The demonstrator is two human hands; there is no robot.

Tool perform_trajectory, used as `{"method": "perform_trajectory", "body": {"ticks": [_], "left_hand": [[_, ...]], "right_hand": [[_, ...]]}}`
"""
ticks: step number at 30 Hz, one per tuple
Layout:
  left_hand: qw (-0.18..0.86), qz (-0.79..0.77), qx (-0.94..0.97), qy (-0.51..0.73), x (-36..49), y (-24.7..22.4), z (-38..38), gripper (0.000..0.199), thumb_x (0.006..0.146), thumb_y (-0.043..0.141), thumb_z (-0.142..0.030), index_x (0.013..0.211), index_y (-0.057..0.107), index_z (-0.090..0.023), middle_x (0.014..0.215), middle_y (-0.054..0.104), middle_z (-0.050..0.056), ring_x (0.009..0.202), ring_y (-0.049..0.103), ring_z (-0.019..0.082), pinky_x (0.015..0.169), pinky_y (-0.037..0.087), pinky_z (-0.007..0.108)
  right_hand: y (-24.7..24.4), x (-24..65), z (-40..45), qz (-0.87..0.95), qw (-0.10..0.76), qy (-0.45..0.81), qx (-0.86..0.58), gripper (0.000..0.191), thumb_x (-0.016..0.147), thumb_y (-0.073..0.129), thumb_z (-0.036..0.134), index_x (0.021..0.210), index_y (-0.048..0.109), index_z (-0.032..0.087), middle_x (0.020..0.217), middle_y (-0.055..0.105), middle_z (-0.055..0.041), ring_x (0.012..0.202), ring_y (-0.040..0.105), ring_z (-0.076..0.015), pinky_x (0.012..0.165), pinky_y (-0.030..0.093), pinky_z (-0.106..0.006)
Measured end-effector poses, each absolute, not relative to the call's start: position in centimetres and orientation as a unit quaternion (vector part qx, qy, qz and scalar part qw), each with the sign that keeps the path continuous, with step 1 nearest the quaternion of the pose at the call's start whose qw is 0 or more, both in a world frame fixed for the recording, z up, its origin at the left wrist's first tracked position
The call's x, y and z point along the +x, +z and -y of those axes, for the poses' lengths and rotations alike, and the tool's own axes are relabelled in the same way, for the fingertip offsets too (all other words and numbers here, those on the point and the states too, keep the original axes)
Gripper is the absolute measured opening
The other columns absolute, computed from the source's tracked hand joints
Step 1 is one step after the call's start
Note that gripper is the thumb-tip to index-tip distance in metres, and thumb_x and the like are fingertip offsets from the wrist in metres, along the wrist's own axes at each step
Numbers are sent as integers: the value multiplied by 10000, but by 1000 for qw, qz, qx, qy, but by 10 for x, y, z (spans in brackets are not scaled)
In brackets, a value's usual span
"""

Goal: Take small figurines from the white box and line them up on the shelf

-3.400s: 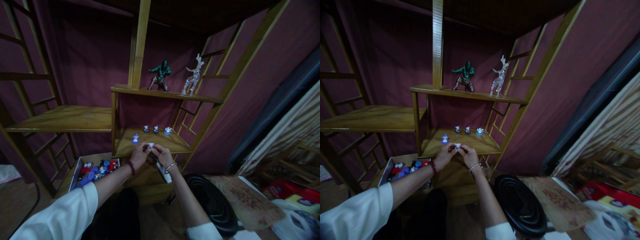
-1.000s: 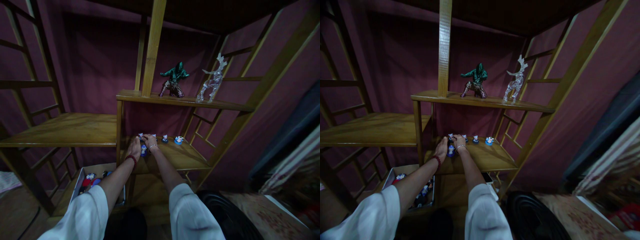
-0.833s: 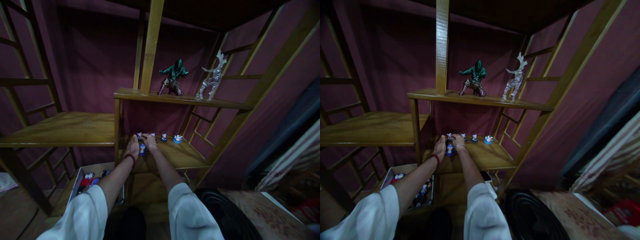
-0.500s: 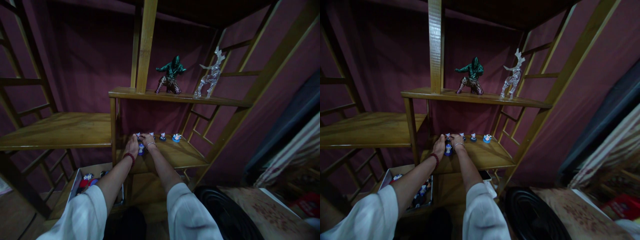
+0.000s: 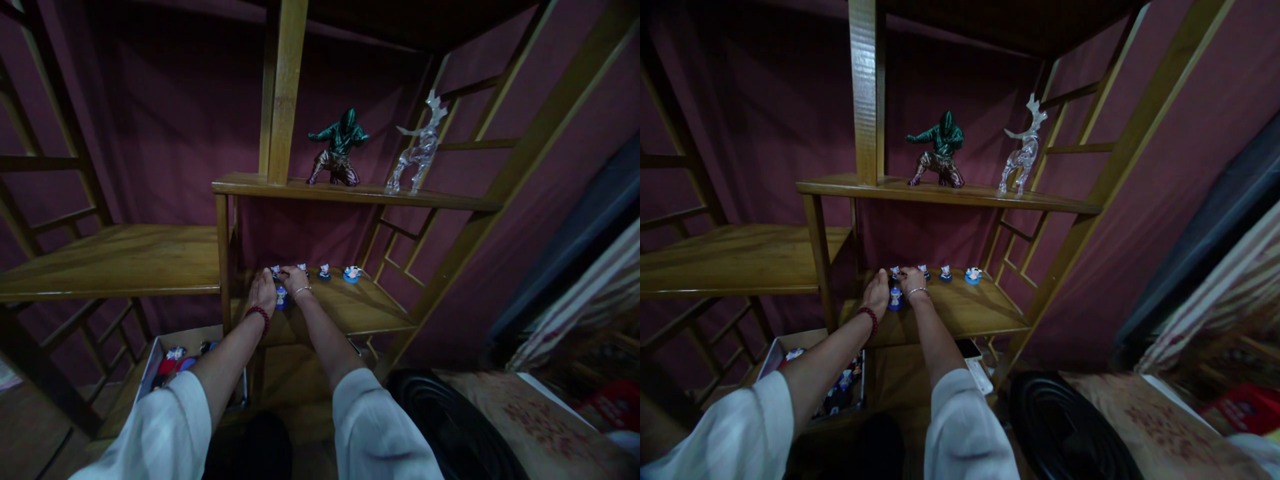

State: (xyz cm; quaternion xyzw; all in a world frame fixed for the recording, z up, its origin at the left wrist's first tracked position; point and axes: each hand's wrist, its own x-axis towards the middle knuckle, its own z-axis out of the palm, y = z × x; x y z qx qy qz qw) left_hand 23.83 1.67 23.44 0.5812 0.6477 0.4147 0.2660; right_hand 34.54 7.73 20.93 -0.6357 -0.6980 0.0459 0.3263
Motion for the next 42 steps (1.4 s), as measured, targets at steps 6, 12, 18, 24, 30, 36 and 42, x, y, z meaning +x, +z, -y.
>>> {"method": "perform_trajectory", "body": {"ticks": [6, 12, 18, 24, 30, 36, 42], "left_hand": [[288, -634, 601, 393, 237, 237, -14, 552, 874, 99, -349, 1156, 493, -84, 1266, 454, 144, 1210, 362, 192, 984, 254, 282], [275, -628, 608, 401, 237, 237, -14, 543, 874, 123, -357, 1133, 524, -97, 1248, 476, 135, 1192, 388, 184, 982, 248, 252], [277, -628, 606, 403, 236, 236, -13, 550, 874, 121, -370, 1055, 579, -127, 1160, 555, 126, 1112, 475, 197, 921, 321, 267], [279, -637, 603, 390, 237, 237, -13, 561, 872, 110, -372, 1035, 584, -120, 1120, 578, 140, 1082, 498, 215, 887, 347, 293], [279, -639, 597, 398, 236, 238, -10, 553, 869, 123, -381, 1040, 578, -118, 1141, 563, 144, 1101, 483, 210, 906, 332, 285], [285, -632, 594, 409, 236, 236, -13, 529, 873, 132, -362, 1023, 582, -126, 1135, 570, 130, 1104, 480, 197, 920, 327, 278], [284, -626, 606, 400, 236, 237, -12, 523, 871, 140, -375, 1067, 560, -135, 1172, 545, 128, 1117, 470, 204, 927, 319, 288]], "right_hand": [[210, 353, -68, 704, 331, 92, -621, 291, 700, 591, 207, 989, 623, 204, 925, 661, -27, 827, 603, -133, 747, 454, -204], [208, 357, -62, 708, 346, 138, -600, 328, 686, 589, 163, 1006, 583, 233, 904, 656, 4, 806, 601, -121, 745, 465, -217], [205, 356, -59, 675, 389, 134, -612, 213, 693, 567, 160, 900, 574, 209, 778, 639, 9, 721, 599, -106, 692, 474, -214], [205, 356, -57, 681, 403, 137, -596, 161, 708, 538, 145, 848, 603, 191, 770, 650, -1, 712, 605, -111, 706, 478, -222], [204, 359, -56, 682, 424, 152, -576, 165, 738, 512, 159, 845, 632, 195, 813, 668, -2, 732, 615, -103, 728, 482, -210], [207, 361, -52, 700, 418, 127, -565, 192, 748, 503, 179, 864, 656, 177, 847, 676, -24, 758, 611, -120, 735, 475, -219], [208, 360, -52, 687, 421, 144, -574, 193, 738, 518, 181, 863, 664, 200, 864, 678, -4, 759, 613, -116, 740, 474, -216]]}}
